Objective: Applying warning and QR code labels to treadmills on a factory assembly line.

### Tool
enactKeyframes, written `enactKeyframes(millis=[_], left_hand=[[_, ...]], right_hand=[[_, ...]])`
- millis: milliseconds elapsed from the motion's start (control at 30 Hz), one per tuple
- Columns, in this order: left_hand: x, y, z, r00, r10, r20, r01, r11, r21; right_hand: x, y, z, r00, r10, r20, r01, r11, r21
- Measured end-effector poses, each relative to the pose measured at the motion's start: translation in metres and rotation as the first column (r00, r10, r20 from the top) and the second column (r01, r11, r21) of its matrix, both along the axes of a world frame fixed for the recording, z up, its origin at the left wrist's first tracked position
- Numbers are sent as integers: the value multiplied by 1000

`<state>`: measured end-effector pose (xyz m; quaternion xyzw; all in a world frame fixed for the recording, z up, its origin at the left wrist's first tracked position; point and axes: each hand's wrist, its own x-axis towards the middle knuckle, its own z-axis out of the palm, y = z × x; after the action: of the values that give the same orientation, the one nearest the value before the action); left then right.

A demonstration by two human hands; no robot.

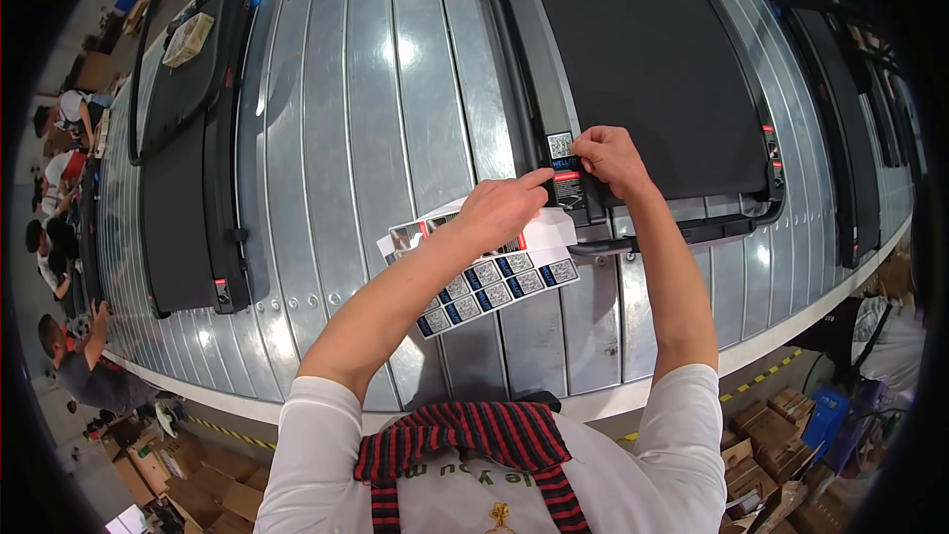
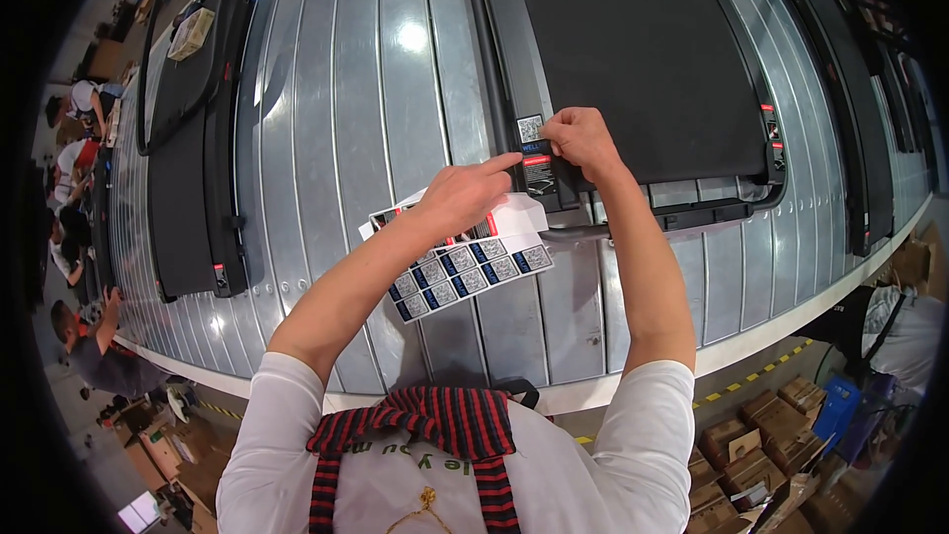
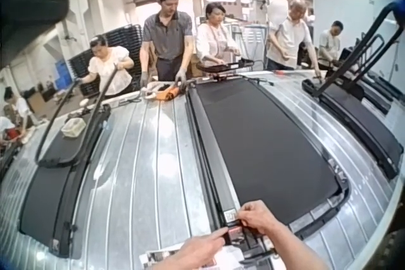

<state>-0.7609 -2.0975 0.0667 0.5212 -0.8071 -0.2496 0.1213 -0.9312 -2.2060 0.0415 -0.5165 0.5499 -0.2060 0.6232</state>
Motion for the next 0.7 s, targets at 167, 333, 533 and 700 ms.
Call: enactKeyframes(millis=[167,333,533,700], left_hand=[[-6,-11,-3,998,-49,41,49,999,-7],[-8,-14,-4,991,-63,116,54,995,80],[-11,-13,-4,993,-34,114,27,998,61],[-10,-14,-5,990,-65,124,59,997,58]], right_hand=[[0,1,-3,1000,11,-8,-11,1000,-24],[0,0,-10,1000,10,-21,-11,997,-72],[-1,-2,-14,993,10,-115,-25,991,-130],[9,7,-6,914,-18,-405,-171,888,-426]])
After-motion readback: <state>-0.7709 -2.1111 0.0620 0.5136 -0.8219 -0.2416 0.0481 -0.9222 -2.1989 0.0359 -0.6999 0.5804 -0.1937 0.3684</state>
